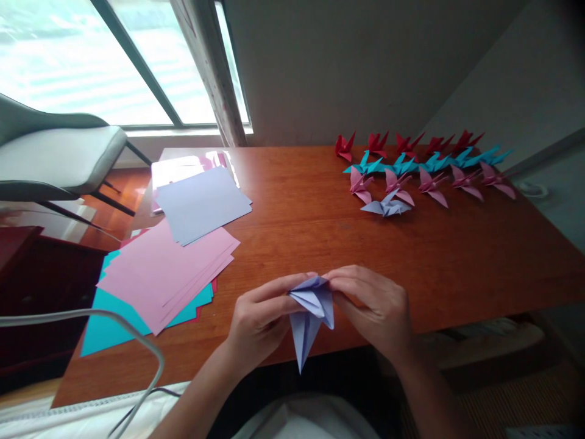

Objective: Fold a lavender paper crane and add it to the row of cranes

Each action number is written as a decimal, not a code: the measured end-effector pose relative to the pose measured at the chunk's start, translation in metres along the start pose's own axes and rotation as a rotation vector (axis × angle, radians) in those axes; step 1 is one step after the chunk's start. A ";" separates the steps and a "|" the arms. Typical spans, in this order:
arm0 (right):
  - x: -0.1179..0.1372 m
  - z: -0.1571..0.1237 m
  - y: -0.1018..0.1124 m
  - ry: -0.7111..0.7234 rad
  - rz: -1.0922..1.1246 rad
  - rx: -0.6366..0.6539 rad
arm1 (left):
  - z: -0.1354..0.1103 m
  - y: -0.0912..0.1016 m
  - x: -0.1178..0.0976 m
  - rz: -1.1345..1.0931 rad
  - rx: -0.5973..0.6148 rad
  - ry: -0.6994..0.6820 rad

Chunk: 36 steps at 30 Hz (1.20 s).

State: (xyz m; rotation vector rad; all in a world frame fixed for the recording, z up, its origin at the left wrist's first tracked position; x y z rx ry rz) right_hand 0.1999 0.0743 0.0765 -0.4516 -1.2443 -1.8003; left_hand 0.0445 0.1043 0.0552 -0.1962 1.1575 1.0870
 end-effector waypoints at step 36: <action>0.000 0.002 -0.011 0.014 0.081 0.099 | -0.018 0.000 0.014 0.006 -0.093 0.073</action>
Point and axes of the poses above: each hand's wrist, its own z-axis towards the middle knuckle, its own y-axis out of the back of the hand, x = y × z, the point moved 9 cm from there along z, towards the middle knuckle, and after that the axes turned 8 degrees about x, right-handed, at the moved point
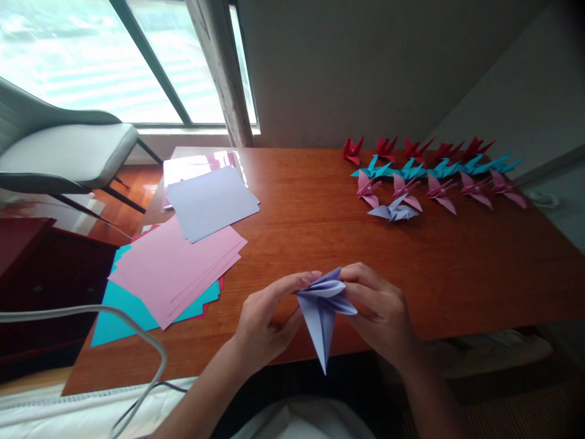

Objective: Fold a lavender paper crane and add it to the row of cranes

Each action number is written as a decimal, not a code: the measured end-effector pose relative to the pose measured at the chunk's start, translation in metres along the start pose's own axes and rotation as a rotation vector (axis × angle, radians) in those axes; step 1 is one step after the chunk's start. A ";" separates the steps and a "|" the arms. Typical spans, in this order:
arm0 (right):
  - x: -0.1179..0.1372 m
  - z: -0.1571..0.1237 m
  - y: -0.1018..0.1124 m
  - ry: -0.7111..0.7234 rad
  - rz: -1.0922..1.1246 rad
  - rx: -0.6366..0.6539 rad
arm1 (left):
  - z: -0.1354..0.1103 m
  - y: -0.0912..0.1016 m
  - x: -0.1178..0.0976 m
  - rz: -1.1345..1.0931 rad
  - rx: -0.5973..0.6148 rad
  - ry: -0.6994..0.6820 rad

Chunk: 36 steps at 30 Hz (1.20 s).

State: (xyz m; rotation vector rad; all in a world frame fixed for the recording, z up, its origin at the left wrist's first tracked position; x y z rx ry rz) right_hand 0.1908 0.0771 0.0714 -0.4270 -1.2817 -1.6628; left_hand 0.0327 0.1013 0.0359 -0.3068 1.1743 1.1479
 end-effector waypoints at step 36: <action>-0.022 -0.005 -0.005 -0.147 0.121 0.000 | 0.019 -0.003 -0.006 0.028 0.114 0.081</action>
Point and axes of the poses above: each hand's wrist, its own z-axis towards the middle knuckle, its own y-axis out of the back of the hand, x = y × z, the point moved 9 cm from there along z, towards the middle knuckle, and after that the axes turned 8 degrees about x, right-handed, at the moved point
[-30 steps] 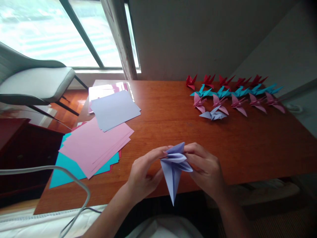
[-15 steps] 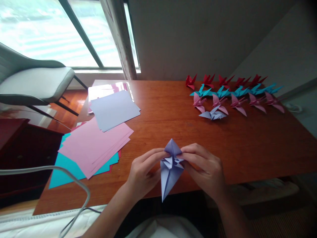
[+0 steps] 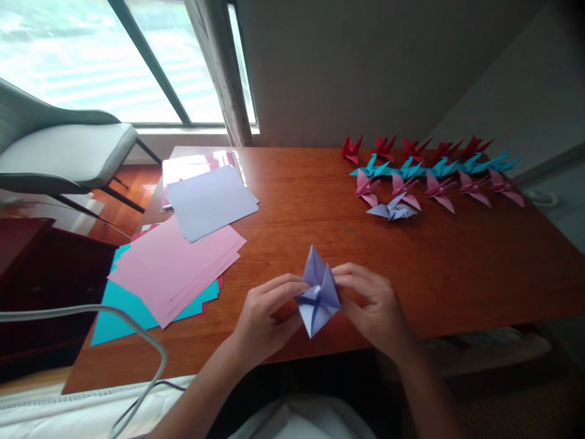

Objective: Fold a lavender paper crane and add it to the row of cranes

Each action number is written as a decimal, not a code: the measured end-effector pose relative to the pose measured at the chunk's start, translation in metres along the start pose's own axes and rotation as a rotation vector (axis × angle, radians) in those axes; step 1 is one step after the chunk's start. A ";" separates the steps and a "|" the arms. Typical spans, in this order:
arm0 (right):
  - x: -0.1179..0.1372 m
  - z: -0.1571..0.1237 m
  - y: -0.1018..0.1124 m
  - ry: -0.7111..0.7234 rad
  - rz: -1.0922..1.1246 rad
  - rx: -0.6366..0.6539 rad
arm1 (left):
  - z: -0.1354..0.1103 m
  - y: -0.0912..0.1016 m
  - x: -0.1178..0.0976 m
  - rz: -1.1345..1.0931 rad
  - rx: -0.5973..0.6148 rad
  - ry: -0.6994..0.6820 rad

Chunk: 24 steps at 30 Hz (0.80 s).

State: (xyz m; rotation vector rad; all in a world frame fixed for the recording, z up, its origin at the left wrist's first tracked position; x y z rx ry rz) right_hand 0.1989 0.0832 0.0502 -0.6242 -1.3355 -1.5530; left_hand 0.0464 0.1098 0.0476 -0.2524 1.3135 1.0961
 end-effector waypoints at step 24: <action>-0.056 -0.014 -0.028 -0.375 0.604 -0.160 | -0.007 0.004 0.020 -0.222 -0.102 0.149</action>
Point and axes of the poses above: each hand's wrist, its own z-axis towards the middle knuckle, its own y-axis out of the back of the hand, x = y × z, the point moved 9 cm from there along z, towards the middle knuckle, and after that the axes turned 8 degrees about x, right-handed, at the moved point
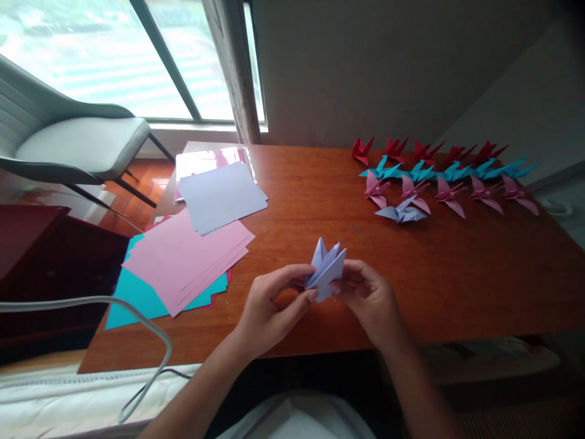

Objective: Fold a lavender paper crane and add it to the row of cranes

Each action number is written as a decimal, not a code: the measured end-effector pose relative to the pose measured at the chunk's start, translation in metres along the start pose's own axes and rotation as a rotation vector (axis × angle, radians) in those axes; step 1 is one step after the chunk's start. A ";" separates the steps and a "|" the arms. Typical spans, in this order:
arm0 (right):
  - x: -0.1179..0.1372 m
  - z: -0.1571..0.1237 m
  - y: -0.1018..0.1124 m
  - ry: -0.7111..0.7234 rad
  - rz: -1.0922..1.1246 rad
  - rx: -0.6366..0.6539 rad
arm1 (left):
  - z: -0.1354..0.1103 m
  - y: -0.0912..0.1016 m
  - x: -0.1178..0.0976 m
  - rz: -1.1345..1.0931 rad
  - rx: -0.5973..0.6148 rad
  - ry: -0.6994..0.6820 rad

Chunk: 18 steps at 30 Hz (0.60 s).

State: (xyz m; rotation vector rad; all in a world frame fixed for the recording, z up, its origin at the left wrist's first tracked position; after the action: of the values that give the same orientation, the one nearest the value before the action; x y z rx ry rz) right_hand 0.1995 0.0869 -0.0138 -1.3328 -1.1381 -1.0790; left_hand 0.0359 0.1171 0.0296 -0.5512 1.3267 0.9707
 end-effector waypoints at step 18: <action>-0.002 -0.003 -0.001 0.079 -0.057 -0.061 | 0.001 0.000 0.021 -0.224 -0.049 0.216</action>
State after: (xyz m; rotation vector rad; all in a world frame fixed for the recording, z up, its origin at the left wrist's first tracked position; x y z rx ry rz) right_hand 0.1980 0.0837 -0.0159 -1.3001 -1.0974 -1.2065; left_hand 0.0357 0.1239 0.0097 -0.8425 1.4003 0.7764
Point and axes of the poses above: each hand's wrist, its own z-axis towards the middle knuckle, its own y-axis out of the back of the hand, x = y × z, the point moved 9 cm from there along z, towards the middle knuckle, and after that the axes turned 8 degrees about x, right-handed, at the moved point
